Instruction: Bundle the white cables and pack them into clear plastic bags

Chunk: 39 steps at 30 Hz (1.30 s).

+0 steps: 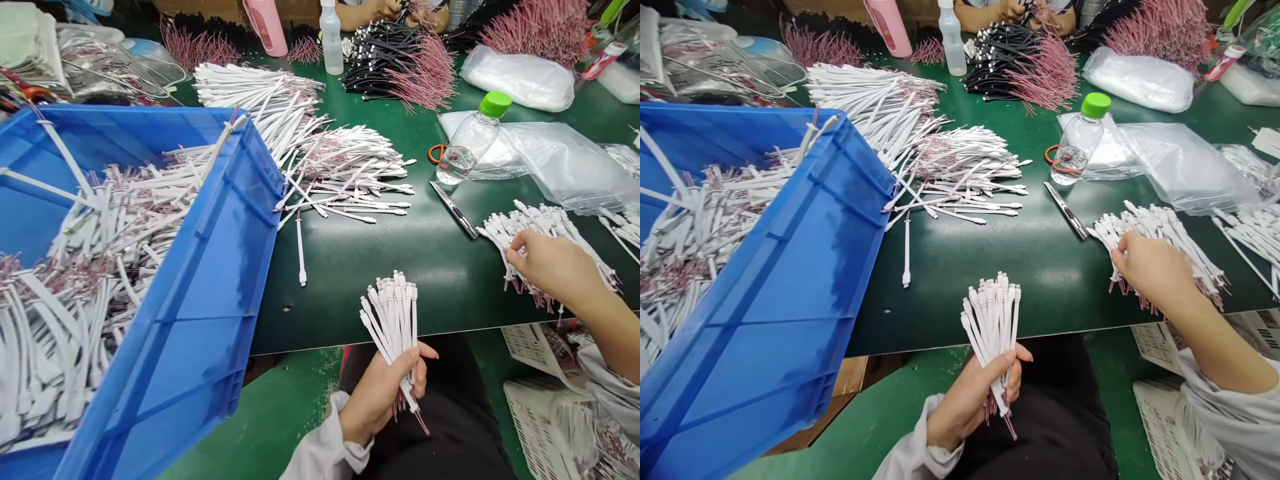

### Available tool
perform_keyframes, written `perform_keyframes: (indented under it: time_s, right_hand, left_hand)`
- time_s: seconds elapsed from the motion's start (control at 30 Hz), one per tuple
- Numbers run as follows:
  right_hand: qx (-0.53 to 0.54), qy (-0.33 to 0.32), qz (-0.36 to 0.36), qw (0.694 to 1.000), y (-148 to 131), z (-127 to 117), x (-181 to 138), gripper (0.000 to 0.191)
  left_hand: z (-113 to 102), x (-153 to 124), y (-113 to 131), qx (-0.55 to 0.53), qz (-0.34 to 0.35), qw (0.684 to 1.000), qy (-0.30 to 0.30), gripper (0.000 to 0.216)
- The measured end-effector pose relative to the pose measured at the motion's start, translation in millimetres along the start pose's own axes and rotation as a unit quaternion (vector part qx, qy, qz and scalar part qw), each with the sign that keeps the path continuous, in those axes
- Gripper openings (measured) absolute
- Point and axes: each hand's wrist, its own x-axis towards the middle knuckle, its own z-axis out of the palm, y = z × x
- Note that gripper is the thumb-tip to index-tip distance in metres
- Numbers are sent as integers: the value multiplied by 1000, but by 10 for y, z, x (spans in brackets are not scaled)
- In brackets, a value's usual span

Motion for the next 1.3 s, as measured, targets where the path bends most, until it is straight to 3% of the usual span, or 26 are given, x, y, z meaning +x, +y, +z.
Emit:
perform_keyframes:
  time_s: [0.1, 0.2, 0.23, 0.27, 0.33, 0.4, 0.57, 0.77, 0.83, 0.87, 0.93, 1.0, 1.17, 1.3]
  right_hand:
    - [15, 7, 24, 1000, 75, -144, -19, 17]
    - [41, 154, -19, 987, -54, -277, -280, 16]
    - [51, 207, -82, 973, -154, -288, -408, 14]
    - [79, 222, -192, 953, -275, -275, -540, 13]
    - [135, 174, -420, 881, -536, -191, -771, 18]
    - [160, 133, -524, 826, -761, -72, -913, 20]
    - [146, 183, -590, 772, -1005, 93, -940, 11]
    - [159, 197, -637, 728, -1093, 168, -873, 10]
    - [183, 173, -617, 746, -1100, 206, -830, 13]
    - [204, 157, -583, 770, -1093, 225, -803, 15]
    - [254, 124, -478, 831, -1060, 259, -753, 19]
    - [291, 99, -379, 873, -1009, 294, -722, 18]
    - [295, 80, -338, 890, -886, 352, -743, 13]
    - [222, 46, -332, 916, -851, 287, -765, 17]
  left_hand:
    - [-25, -6, -24, -12, -9, 999, -41, 32]
    - [-30, -21, -47, -2, 0, 998, -55, 35]
    - [-31, -27, -53, 6, 10, 999, -46, 38]
    - [-34, -35, -57, 20, 22, 999, -30, 41]
    - [-49, -60, -57, 66, 47, 997, 19, 48]
    - [-72, -102, -43, 127, 56, 988, 63, 53]
    - [-127, -263, 35, 175, 42, 977, 113, 57]
    - [-157, -326, 107, 168, 13, 982, 85, 42]
    - [-165, -292, 108, 175, 21, 979, 101, 37]
    - [-168, -272, 108, 174, 28, 978, 112, 36]
    - [-172, -237, 108, 167, 44, 976, 136, 35]
    - [-172, -214, 108, 158, 55, 975, 148, 35]
    - [-163, -188, 84, 130, 57, 977, 158, 33]
    - [-149, -169, 49, 115, 64, 977, 167, 32]
